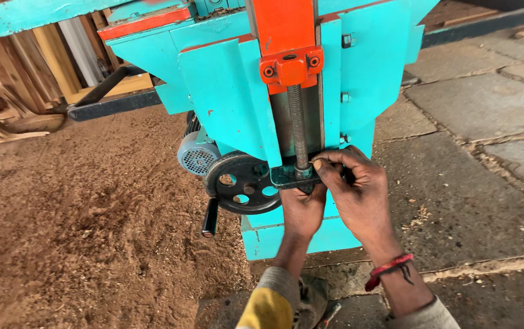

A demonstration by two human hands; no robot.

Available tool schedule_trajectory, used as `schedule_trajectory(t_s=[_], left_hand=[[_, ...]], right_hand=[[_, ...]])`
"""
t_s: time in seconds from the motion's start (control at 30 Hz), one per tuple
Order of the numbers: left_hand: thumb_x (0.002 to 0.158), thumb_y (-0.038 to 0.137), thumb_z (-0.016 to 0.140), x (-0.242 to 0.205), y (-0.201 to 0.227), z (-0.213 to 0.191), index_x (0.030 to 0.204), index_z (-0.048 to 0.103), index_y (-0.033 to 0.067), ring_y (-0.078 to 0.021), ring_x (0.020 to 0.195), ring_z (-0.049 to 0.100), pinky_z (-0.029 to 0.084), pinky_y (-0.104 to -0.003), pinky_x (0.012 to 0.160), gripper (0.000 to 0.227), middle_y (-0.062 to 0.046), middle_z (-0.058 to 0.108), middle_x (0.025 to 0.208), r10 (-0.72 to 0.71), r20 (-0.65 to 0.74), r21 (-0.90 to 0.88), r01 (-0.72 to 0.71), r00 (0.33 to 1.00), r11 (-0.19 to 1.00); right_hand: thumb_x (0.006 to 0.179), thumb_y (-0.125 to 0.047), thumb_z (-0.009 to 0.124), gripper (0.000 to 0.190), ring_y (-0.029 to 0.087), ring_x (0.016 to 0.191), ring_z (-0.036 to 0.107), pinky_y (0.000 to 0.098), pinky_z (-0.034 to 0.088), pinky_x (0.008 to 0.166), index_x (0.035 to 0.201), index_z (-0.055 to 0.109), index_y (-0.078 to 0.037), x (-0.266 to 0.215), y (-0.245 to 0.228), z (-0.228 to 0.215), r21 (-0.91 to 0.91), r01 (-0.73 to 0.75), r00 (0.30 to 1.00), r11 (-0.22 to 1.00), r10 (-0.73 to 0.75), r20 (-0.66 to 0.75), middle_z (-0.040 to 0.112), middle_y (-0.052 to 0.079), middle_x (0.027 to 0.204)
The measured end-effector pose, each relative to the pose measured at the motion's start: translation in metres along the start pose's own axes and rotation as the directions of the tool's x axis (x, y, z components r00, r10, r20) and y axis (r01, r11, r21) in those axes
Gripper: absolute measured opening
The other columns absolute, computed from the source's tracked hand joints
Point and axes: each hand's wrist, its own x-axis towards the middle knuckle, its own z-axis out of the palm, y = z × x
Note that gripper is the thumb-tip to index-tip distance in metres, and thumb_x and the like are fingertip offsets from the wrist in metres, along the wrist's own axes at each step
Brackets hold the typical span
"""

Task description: The person adjusts a threaded rod mechanism on a teal and orange woodworking machine. They use a rag to wipe the area and then use a wrench to tighten a nut on the rod, securing a metal bracket.

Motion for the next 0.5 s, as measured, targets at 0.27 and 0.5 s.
schedule_trajectory(t_s=[0.27, 0.5], left_hand=[[0.094, 0.016, 0.065, -0.030, -0.065, 0.008, 0.109, 0.061, 0.0037, -0.0094, 0.091, 0.062, 0.054, -0.029, 0.085, 0.020, 0.001, 0.066, 0.098, -0.170, -0.168, -0.491, 0.067, 0.971, 0.868], [0.105, 0.054, 0.046, -0.013, -0.052, 0.047, 0.098, 0.057, 0.0083, -0.0128, 0.067, 0.052, 0.053, -0.035, 0.068, 0.048, 0.000, 0.055, 0.077, -0.455, -0.499, -0.706, -0.042, 0.738, 0.707]], right_hand=[[0.094, -0.008, 0.075, 0.012, 0.004, 0.068, 0.048, 0.0230, 0.041, 0.057, 0.103, 0.076, -0.002, 0.000, -0.006, 0.001, -0.002, -0.045, 0.999, 0.999, 0.045, 0.017, 0.063, -0.001, 0.084], [0.093, -0.010, 0.073, 0.011, 0.003, 0.066, 0.057, 0.0221, 0.048, 0.057, 0.101, 0.075, -0.002, 0.000, -0.007, 0.001, 0.061, -0.116, 0.993, 0.991, 0.115, 0.024, 0.065, 0.000, 0.085]])
